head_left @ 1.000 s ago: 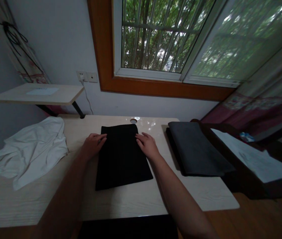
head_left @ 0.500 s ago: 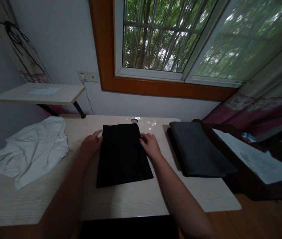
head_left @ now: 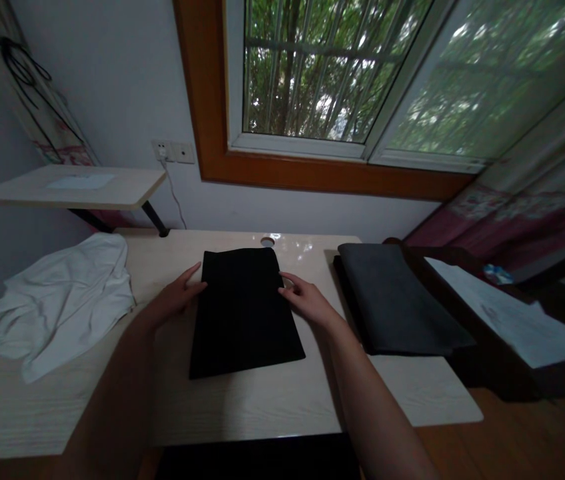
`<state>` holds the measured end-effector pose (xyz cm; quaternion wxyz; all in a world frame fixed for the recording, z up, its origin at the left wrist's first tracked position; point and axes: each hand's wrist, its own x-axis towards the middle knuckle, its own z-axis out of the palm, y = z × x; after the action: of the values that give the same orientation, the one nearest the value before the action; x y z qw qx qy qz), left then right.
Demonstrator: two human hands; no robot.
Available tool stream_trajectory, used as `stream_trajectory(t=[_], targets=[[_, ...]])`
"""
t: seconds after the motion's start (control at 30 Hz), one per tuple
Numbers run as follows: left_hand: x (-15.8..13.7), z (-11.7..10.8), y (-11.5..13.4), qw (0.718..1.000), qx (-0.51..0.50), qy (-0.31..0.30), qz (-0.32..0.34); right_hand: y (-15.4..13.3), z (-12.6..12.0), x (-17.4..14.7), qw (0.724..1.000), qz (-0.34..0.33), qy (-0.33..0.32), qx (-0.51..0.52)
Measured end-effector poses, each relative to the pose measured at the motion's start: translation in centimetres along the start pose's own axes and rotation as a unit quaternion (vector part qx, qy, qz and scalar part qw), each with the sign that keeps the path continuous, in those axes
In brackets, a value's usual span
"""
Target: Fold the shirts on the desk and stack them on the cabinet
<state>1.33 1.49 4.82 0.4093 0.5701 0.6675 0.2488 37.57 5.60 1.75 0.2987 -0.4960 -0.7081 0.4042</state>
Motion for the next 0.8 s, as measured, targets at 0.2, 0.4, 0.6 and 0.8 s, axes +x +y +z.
stream_trajectory(t=[0.2, 0.4, 0.6, 0.8], targets=[[-0.6, 0.3, 0.6, 0.995, -0.085, -0.045, 0.003, -0.9, 0.1, -0.6, 0.985, 0.039, -0.099, 0.134], [-0.2, 0.5, -0.2, 0.986, -0.148, -0.081, 0.007, -0.2, 0.7, -0.1, 0.983, 0.057, -0.081, 0.156], [0.0, 1.0, -0.4, 0.985, -0.141, -0.099, 0.007, 0.1, 0.7, 0.3, 0.98, 0.054, -0.076, 0.174], [0.3, 2.2, 0.2, 0.977, -0.173, -0.114, 0.052, 0.6, 0.9, 0.6, 0.974, 0.065, -0.065, 0.207]])
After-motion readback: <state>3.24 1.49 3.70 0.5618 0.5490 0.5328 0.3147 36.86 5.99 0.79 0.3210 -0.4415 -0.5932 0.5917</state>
